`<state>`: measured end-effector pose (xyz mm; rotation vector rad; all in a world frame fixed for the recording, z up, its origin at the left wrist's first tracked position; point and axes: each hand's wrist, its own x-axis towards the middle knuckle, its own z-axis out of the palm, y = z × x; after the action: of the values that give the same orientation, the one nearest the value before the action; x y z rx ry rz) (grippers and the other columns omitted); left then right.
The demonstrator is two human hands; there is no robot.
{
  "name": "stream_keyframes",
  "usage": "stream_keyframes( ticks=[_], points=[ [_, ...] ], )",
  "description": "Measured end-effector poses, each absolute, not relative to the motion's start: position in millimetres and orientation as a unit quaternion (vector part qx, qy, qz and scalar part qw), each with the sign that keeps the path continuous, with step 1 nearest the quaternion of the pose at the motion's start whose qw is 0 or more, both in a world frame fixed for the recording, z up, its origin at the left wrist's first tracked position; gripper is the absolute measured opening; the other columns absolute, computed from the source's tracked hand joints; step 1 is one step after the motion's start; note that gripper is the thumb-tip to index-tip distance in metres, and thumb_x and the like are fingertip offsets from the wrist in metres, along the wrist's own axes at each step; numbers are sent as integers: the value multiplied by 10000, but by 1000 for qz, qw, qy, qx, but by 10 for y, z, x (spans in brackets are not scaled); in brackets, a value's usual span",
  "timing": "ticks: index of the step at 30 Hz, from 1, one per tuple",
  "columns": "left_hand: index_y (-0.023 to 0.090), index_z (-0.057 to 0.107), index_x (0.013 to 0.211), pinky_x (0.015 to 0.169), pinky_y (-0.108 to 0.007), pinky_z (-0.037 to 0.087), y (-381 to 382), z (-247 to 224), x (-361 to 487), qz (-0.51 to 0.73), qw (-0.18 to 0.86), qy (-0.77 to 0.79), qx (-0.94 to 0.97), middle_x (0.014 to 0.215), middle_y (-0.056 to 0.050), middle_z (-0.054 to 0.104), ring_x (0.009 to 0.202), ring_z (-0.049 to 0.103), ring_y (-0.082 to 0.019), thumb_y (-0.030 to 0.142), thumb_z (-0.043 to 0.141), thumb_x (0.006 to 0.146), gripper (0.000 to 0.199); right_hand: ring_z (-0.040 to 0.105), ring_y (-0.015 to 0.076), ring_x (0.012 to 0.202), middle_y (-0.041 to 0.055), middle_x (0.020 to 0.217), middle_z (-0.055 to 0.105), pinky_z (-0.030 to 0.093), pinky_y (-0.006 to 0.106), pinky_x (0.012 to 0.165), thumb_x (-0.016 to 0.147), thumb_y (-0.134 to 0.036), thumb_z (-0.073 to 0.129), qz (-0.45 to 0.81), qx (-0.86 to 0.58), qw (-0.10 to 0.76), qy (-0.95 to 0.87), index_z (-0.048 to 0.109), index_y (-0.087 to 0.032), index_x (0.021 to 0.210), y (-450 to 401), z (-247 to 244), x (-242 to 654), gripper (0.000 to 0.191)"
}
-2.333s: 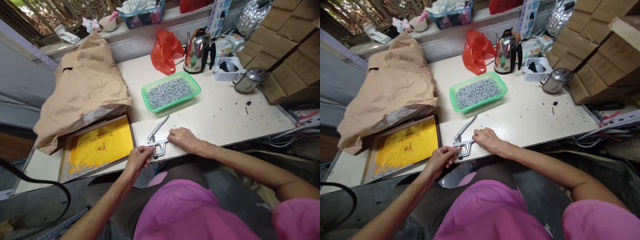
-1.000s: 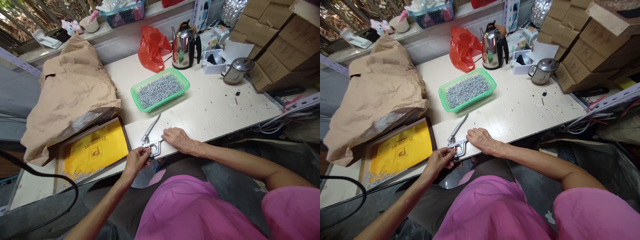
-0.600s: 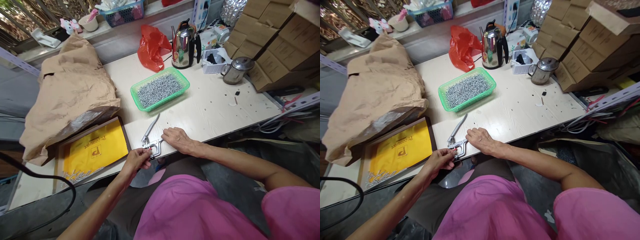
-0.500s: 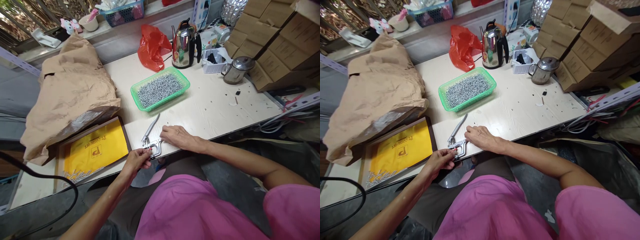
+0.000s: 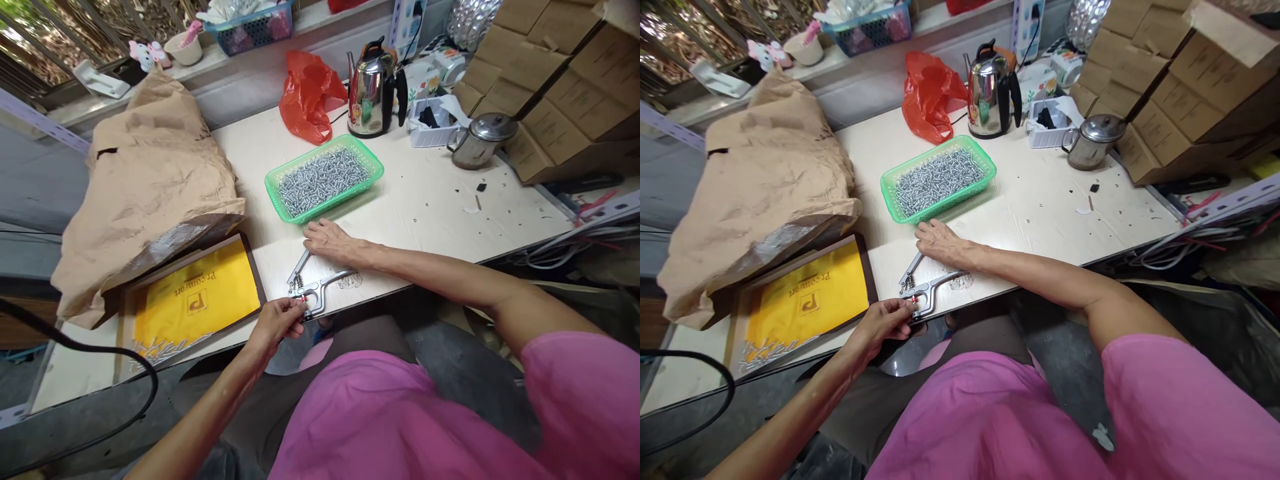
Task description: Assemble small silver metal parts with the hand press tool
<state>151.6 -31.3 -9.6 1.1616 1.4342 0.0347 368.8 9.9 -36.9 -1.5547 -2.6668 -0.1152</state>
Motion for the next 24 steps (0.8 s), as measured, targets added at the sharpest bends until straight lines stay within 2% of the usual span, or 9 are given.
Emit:
stream_keyframes(
  ticks=[9,16,20,22,24],
  points=[
    [164,562,697,400,-172,427,-348,-68,1539,17,586,614,528,431,57,521,361,503,-80,487,710,614,364,438,217,870,80,915,612,240,347,694,970,-140,407,-98,-484,84,-865,609,-153,943,107,-458,3809,204],
    [167,571,656,422,-195,440,-357,-156,1527,48,572,614,542,453,63,498,370,496,-86,446,698,637,307,461,226,907,85,968,600,275,356,730,955,-142,418,-36,-526,15,-850,614,-165,949,89,-376,3772,197],
    [173,602,705,414,-212,429,-463,-207,1439,106,528,622,569,484,40,535,394,512,-110,430,642,722,262,458,226,943,87,1019,588,296,354,753,958,-153,396,-31,-533,22,-845,598,-186,993,42,-425,3803,207],
    [181,621,763,483,-237,483,-580,-208,1426,158,454,606,633,604,-7,630,511,597,-144,410,612,779,230,456,231,954,92,1037,578,303,352,747,964,-173,385,-26,-535,30,-844,593,-190,1014,28,-470,3826,214],
    [192,634,828,704,-298,555,-709,-213,1470,200,359,527,744,848,-65,712,789,678,-198,347,578,838,166,453,235,962,100,1049,571,309,352,740,967,-185,375,-16,-536,35,-844,592,-191,1027,27,-507,3841,225]
  ],
)
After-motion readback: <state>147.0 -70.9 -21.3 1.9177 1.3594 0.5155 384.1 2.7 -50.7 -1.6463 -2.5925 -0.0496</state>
